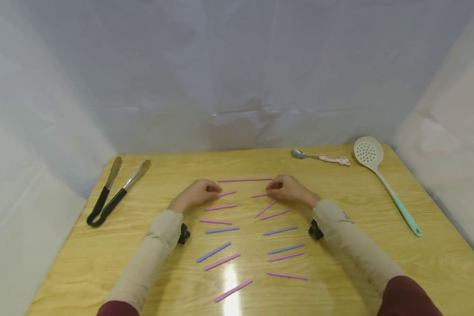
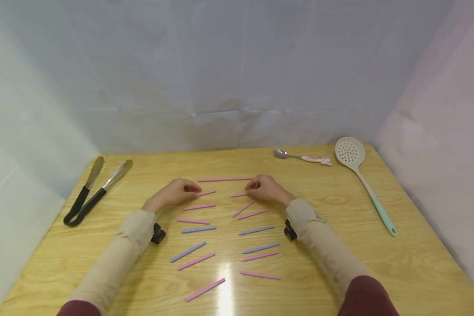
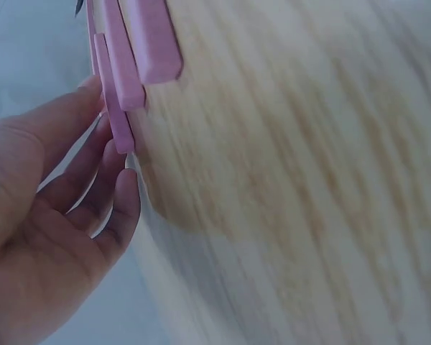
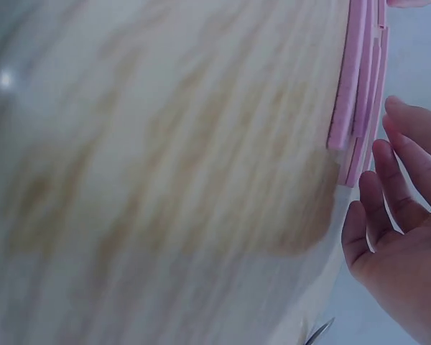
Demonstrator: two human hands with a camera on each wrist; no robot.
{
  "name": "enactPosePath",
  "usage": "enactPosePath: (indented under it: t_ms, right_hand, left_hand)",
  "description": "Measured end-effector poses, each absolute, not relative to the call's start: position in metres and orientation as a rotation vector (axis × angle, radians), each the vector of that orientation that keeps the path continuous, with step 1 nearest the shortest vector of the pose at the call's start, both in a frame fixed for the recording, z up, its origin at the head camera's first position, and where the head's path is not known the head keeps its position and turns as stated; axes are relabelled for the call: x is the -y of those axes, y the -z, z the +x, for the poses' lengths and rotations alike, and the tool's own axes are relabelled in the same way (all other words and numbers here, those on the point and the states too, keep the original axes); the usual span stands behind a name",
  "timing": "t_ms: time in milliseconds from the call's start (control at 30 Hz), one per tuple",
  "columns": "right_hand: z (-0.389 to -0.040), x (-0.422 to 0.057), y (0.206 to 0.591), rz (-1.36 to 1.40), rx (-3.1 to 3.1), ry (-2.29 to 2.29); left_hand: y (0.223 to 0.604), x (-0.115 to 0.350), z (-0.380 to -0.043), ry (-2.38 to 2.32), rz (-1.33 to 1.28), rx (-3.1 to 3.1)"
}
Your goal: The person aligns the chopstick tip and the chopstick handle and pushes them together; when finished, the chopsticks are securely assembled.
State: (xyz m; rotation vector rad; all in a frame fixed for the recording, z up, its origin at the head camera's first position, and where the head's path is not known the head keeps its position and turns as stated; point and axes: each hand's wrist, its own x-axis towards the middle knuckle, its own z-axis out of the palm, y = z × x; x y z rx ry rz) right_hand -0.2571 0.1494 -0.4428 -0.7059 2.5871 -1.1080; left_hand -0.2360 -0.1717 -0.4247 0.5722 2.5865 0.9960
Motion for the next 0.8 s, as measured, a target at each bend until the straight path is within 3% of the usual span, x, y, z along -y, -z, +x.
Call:
enactPosePath:
  t_ms: [800]
  right_hand:
    - [-0.2549, -0.1478, 0.4442, -0.762, -2.601, 1.02]
  left_hand:
    - [0.4259, 0.1656, -0.2367, -0.929, 0.545, -2.565]
